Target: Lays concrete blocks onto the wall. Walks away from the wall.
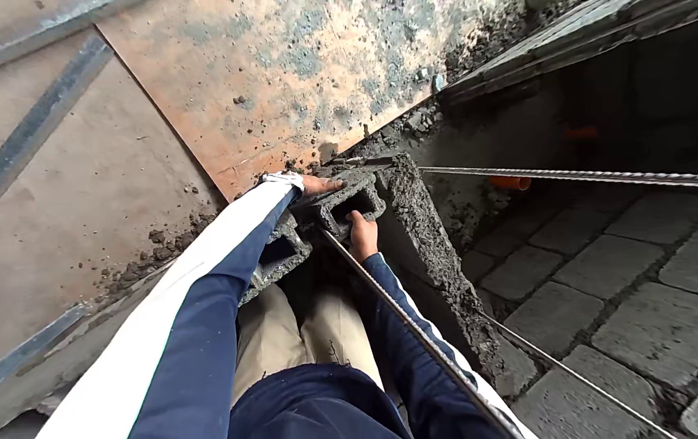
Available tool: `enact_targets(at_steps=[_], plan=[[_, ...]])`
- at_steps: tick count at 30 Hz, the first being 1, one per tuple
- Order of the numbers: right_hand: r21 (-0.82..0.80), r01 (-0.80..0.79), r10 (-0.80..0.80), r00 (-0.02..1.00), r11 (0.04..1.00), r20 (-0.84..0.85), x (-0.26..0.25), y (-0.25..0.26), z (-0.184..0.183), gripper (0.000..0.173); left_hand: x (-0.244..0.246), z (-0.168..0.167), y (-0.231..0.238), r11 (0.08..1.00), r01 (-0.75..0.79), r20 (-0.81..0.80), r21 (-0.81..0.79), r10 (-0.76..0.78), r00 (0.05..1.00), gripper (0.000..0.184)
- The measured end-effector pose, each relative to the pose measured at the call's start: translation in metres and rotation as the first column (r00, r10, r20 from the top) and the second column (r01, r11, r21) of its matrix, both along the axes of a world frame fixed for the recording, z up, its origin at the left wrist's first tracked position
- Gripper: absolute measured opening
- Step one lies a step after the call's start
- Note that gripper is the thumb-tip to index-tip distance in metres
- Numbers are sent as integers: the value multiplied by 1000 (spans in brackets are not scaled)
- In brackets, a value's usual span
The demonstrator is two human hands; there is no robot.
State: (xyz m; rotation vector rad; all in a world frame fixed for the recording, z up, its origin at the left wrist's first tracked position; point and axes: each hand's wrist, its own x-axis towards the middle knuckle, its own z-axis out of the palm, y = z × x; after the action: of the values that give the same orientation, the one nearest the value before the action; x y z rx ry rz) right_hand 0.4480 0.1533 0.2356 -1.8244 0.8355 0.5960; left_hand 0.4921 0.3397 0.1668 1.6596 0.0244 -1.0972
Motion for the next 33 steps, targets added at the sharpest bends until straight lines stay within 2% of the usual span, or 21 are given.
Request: enact_targets(at_steps=[3, 6, 8, 9, 12, 15, 19, 22, 26, 29, 33], plan=[[1, 30, -30, 999, 1000, -14, -2, 1, -2, 35, -1, 0, 2, 999, -17, -61, 35, 19, 998, 77], [108, 43, -42, 999, 993, -10, -6, -5, -2, 58, 5, 13, -1, 998, -16, -46, 57, 19, 999, 77], [142, 16, -17, 1000, 990, 6, -11, -3, -3, 68, 4, 20, -1, 997, -51, -6, 59, 51, 999, 76], [132, 7, -9, 1000, 991, 17, -11, -2, -4, 65, 1, 21, -3, 996, -80, 2, 34, 80, 997, 73], [92, -20, 15, 998, 996, 53, -12, 1, -1, 42, -7, 19, -12, 987, -159, -21, -40, 158, 987, 69], [115, -20, 14, 998, 993, 54, -13, 0, 2, 31, -6, 20, -12, 994, -106, -36, -8, 106, 994, 73], [112, -4, -3, 998, 994, 58, -9, 4, 22, 23, 3, 39, -8, 998, -48, -35, 32, 49, 998, 78], [88, -26, 21, 998, 996, 56, -7, 3, 26, 25, 4, 33, -7, 999, -42, -19, 8, 42, 999, 79], [49, -21, 18, 998, 999, 57, -12, 3, -2, 24, -2, 14, -10, 997, -74, -1, -22, 74, 997, 71], [31, -64, 62, 996, 997, 58, -7, 3, -6, 26, 0, -4, -9, 995, -85, 30, -52, 86, 996, 71], [45, -62, 59, 996, 997, 70, -8, 2, -12, 30, -2, 1, -7, 995, -95, 2, -38, 95, 995, 73]])
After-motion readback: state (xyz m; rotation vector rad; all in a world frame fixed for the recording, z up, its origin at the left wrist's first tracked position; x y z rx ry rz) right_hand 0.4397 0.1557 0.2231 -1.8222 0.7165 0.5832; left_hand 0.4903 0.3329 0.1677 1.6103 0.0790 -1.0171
